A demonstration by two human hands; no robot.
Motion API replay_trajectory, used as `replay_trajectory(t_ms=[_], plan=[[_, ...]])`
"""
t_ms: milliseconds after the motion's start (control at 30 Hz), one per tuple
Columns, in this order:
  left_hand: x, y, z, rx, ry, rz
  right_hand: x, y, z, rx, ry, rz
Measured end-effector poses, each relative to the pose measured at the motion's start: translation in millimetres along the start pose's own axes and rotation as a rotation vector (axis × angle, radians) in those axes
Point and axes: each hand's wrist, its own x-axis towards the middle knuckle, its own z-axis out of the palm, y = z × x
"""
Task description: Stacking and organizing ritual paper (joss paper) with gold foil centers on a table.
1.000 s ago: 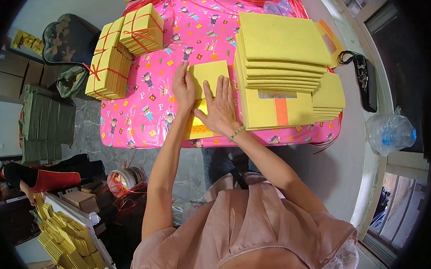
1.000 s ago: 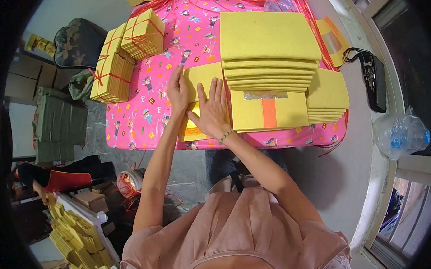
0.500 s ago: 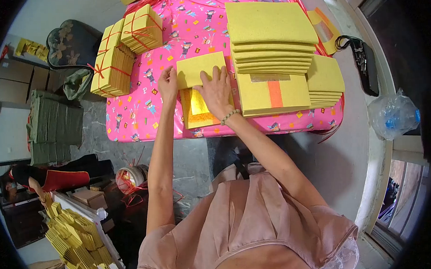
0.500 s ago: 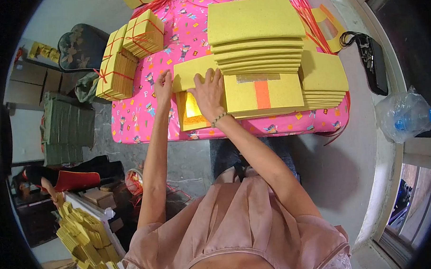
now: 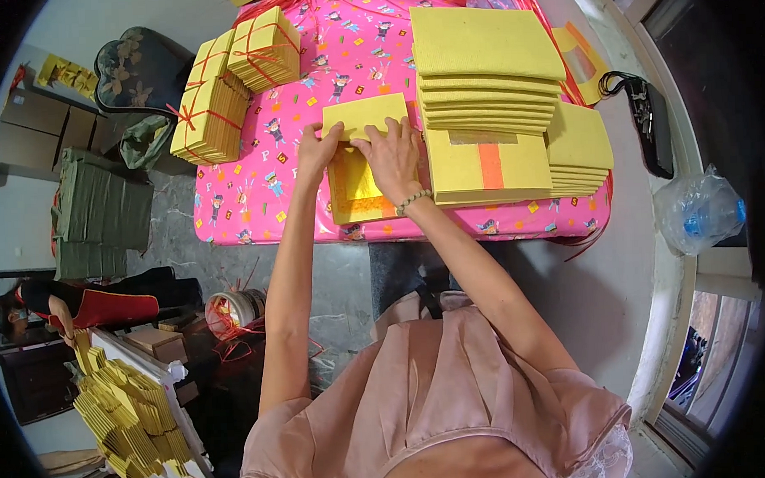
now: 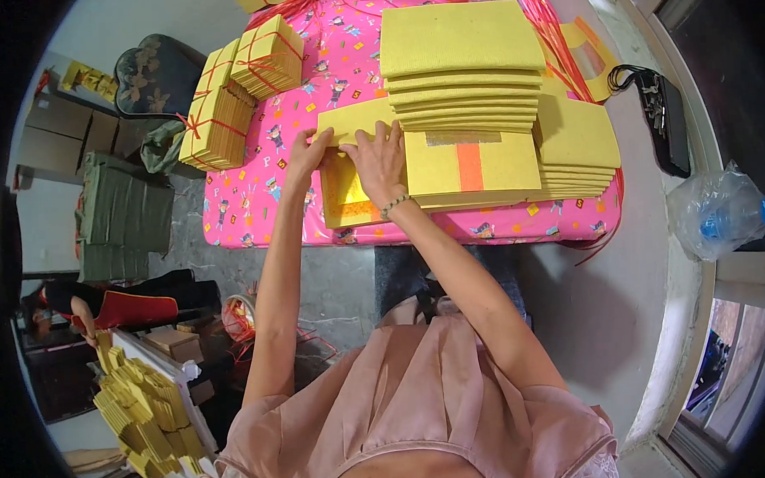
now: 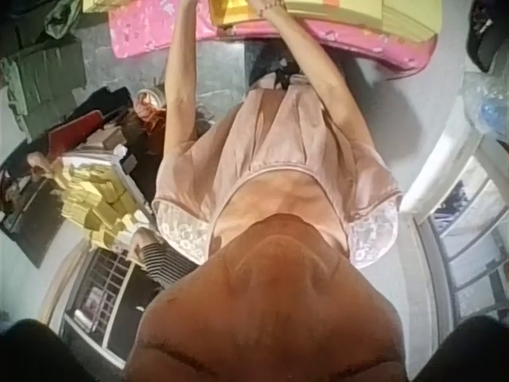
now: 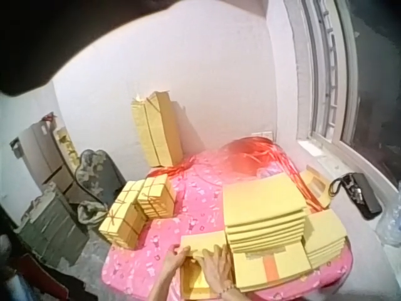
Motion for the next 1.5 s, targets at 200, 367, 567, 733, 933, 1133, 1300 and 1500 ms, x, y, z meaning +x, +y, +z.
replay_trajectory(t_ms=[200, 367, 567, 733, 933, 1133, 1300, 1500], plan=[[-3.1, -16.0, 6.5, -0.241, 0.112, 0.209, -18.8, -13.4, -21.3, -0.018, -0.074, -0.066], [-37.3, -4.1, 0.5, -0.458, 0.143, 0.405, -65.2, -20.0, -48.1, 0.130, -0.159, -0.104], [-78.5, 34.0, -32.1, -0.586, 0.224, 0.599, -89.8, -27.7, -83.5, 0.242, -0.264, -0.165], [-104.2, 92.5, -72.8, -0.828, 0.094, 0.575, -61.6, -41.9, -148.6, 0.479, -0.177, -0.211], [-126.2, 161.6, -61.4, -0.751, -0.159, 0.564, 12.4, -26.3, -230.5, 0.809, 0.153, -0.043], [-120.0, 199.2, -10.3, -0.560, -0.340, 0.588, 81.9, 33.1, -258.8, 0.834, 0.182, 0.057], [-98.8, 196.1, 17.4, -0.373, -0.299, 0.588, 97.1, 70.3, -259.2, 0.495, 0.129, 0.070], [-81.0, 187.9, 29.8, -0.022, -0.327, 0.577, 93.5, 88.3, -253.0, 0.368, 0.092, 0.143]])
